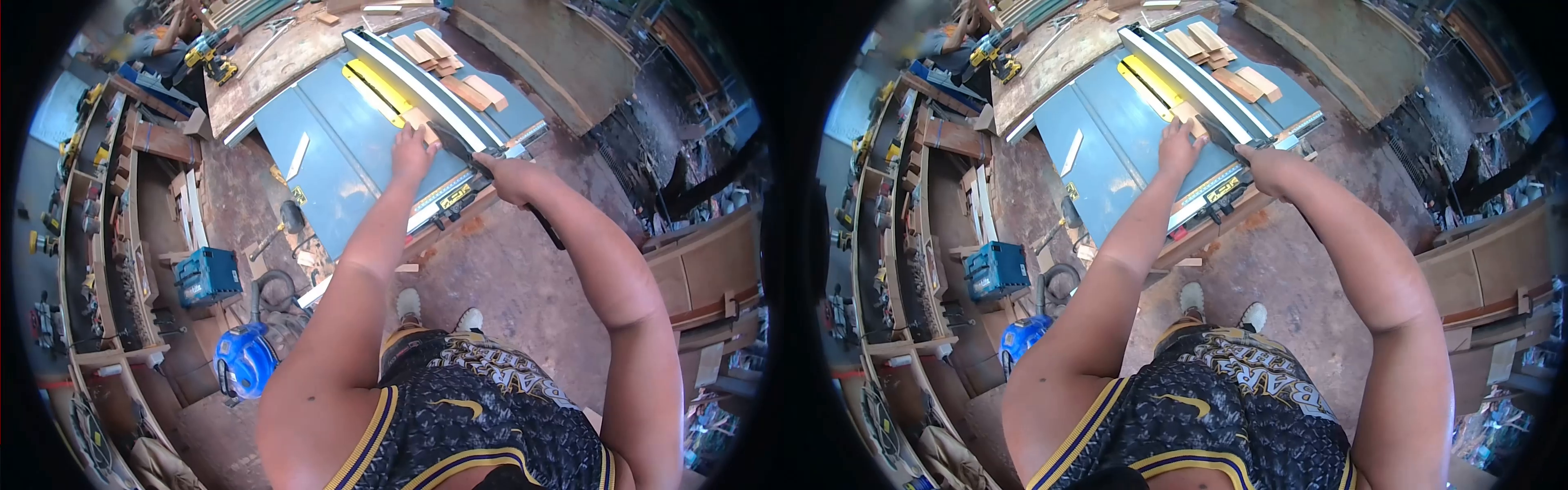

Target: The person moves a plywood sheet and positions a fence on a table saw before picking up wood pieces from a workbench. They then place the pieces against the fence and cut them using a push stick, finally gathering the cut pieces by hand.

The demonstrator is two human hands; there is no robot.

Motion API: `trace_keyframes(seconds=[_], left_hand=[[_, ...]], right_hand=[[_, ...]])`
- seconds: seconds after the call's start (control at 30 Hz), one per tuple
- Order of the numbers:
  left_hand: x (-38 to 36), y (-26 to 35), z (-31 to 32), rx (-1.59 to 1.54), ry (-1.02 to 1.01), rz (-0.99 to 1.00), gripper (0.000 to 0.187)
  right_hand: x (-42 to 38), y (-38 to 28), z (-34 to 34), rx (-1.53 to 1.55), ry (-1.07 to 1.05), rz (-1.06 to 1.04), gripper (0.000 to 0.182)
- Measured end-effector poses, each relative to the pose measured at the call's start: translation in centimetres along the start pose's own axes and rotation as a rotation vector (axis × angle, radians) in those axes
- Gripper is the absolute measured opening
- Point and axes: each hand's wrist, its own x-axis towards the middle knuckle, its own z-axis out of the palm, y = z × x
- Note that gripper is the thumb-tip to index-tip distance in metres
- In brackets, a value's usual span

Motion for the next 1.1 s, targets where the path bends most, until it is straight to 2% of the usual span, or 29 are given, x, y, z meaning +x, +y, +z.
trace_keyframes(seconds=[0.1,0.17,0.27,0.33,0.4,0.47,0.53,0.57,0.63,0.67,0.73,0.77,0.83,0.93,0.97,1.03,1.1], left_hand=[[-0.2,-0.6,-0.4,-0.001,-0.003,0.016,0.049],[-0.8,-2.6,-1.0,0.014,-0.019,0.088,0.048],[-1.6,-6.4,-3.8,0.058,-0.079,0.157,0.048],[-1.8,-5.4,-5.4,0.093,-0.127,0.17,0.048],[-2.1,-1.0,-7.6,0.14,-0.104,-0.018,0.047],[-1.8,-0.5,-6.4,0.175,-0.153,-0.062,0.042],[-1.1,-1.9,-4.9,0.136,-0.275,0.202,0.039],[-0.5,-2.8,-4.2,0.135,-0.279,0.208,0.039],[0.1,-4.5,-3.5,0.14,-0.219,0.822,0.04],[0.0,-4.4,-3.7,0.138,-0.226,0.825,0.04],[-0.4,-3.1,-5.0,0.149,-0.095,0.701,0.042],[-1.3,-2.2,-5.7,0.146,-0.095,0.7,0.042],[-3.5,-0.4,-6.4,0.015,-0.094,0.081,0.046],[-4.8,0.3,-3.5,-0.078,-0.033,-0.019,0.052],[-4.6,0.4,-2.3,-0.067,0.052,0.044,0.053],[-3.4,0.4,0.0,-0.136,0.041,0.039,0.055],[-1.8,0.6,0.3,-0.211,0.05,0.045,0.057]], right_hand=[[-1.4,2.3,1.5,-0.045,0.02,-0.036,0.075],[-4.4,4.4,3.1,0.059,0.174,-0.115,0.071],[-9.7,7.2,4.6,0.162,0.167,-0.088,0.068],[-11.3,9.5,6.6,0.313,0.213,-0.142,0.065],[-11.7,10.0,8.2,0.354,0.251,-0.191,0.065],[-11.8,10.0,8.4,0.383,0.3,-0.239,0.064],[-11.5,9.2,7.9,0.31,0.234,-0.129,0.062],[-11.4,9.1,7.8,0.314,0.236,-0.124,0.062],[-10.8,8.7,7.7,0.274,0.181,-0.083,0.062],[-10.4,8.5,7.8,0.279,0.178,-0.079,0.062],[-9.4,8.1,7.7,0.23,0.185,-0.101,0.065],[-9.0,7.9,7.5,0.228,0.183,-0.098,0.065],[-7.9,7.1,7.0,0.165,0.157,-0.078,0.065],[-5.9,5.8,6.4,0.028,0.199,-0.124,0.068],[-5.6,5.0,5.7,0.027,0.186,-0.127,0.068],[-5.3,3.6,3.7,-0.127,0.12,-0.073,0.072],[-3.2,3.4,2.7,-0.149,0.124,-0.069,0.074]])
